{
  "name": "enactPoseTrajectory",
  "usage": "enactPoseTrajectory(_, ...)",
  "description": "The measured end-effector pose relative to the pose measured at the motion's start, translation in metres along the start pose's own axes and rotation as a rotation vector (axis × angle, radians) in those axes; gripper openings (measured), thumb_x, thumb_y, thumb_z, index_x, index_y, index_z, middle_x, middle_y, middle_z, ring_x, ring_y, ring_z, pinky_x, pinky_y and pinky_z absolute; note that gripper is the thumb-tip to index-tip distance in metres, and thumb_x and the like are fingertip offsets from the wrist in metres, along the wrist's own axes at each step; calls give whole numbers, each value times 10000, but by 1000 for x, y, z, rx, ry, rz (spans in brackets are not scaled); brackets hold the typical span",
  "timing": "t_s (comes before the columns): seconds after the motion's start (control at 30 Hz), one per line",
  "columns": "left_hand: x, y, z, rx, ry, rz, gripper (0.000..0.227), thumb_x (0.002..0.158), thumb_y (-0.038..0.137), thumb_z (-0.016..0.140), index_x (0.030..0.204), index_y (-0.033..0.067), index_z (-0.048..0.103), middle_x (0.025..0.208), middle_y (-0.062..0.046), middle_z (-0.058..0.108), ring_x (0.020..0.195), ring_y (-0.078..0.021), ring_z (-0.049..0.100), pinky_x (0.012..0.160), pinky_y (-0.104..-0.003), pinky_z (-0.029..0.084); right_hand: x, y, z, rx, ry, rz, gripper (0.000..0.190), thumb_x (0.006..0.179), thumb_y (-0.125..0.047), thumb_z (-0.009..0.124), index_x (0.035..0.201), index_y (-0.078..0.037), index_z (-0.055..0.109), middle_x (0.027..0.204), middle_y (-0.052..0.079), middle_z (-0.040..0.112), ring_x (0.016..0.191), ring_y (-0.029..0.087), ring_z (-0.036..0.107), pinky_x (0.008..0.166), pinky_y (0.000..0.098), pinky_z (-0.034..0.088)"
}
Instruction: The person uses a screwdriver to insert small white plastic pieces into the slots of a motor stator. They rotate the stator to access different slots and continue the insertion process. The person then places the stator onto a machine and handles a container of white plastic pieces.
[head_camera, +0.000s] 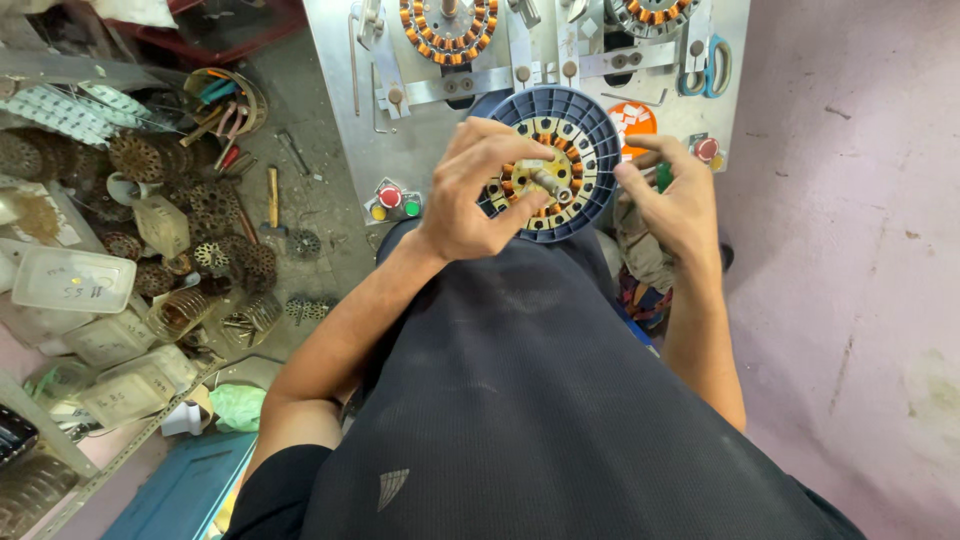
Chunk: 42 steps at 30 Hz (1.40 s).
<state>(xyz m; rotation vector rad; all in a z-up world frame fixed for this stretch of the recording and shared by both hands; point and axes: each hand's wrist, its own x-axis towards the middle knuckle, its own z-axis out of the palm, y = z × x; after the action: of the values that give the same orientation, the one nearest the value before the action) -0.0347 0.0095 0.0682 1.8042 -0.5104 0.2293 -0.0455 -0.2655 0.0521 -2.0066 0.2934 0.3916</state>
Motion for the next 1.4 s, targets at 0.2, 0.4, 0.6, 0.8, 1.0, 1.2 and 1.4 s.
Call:
enactPoseTrajectory(0.2, -5, -27, 16, 106, 221, -434, 304, 983, 236, 729, 1201, 43, 643, 1134, -109, 679, 1026, -253, 652, 918, -347, 522, 16, 16, 9, -63, -120, -153, 297, 988, -105, 675, 1251, 32, 670, 1089, 99, 736, 996, 166, 671, 904, 310, 520)
enactPoseTrajectory(0.4, -13, -45, 43, -26, 183, -525, 349, 1097, 293, 531, 1306, 14, 547, 1176, -160, 676, 1125, -293, 669, 1009, -387, 507, 19, 16, 1, 25, -204, -97, 317, 986, -116, 656, 1266, 31, 651, 1084, 98, 734, 986, 148, 673, 883, 300, 537)
enactPoseTrajectory(0.6, -9, -48, 52, -11, 136, -484, 369, 1116, 306, 472, 1314, 2, 539, 1200, -192, 660, 1159, -317, 645, 1045, -400, 480, 12, 10, -3, 125, -247, 67, 290, 972, -137, 643, 1233, -12, 664, 959, 40, 701, 779, 105, 642, 662, 263, 560)
enactPoseTrajectory(0.8, 14, -37, 42, 56, 95, -484, 309, 1044, 254, 580, 1241, 15, 583, 1216, -170, 674, 1151, -305, 653, 1026, -399, 500, 25, 12, -26, 29, -95, 60, 211, 942, -94, 719, 1133, -10, 687, 925, 41, 669, 776, 80, 601, 699, 240, 509)
enactPoseTrajectory(1.0, 70, -74, 53, -12, 32, -401, 472, 990, 266, 684, 1365, 12, 550, 1442, -199, 593, 1353, -303, 592, 1126, -423, 512, 81, 49, -57, 163, 143, -79, 398, 869, 72, 516, 1226, -60, 633, 1046, 14, 711, 808, 79, 594, 767, 237, 512)
enactPoseTrajectory(1.2, 194, -235, 142, -129, 122, -637, 671, 878, 290, 762, 1388, -34, 471, 1364, -235, 608, 1282, -333, 577, 1077, -435, 444, 139, 145, -57, -229, 85, -244, 357, 820, 115, 521, 1123, -8, 665, 983, 123, 721, 857, 234, 684, 802, 357, 547)
enactPoseTrajectory(1.4, 234, -303, 160, -454, 260, -1214, 308, 824, 261, 692, 985, 4, 644, 865, -121, 687, 680, -192, 614, 594, -330, 450, 142, 185, -34, -432, 205, -466, 391, 809, 132, 572, 1166, -9, 649, 1067, 185, 606, 1039, 401, 597, 906, 467, 502)
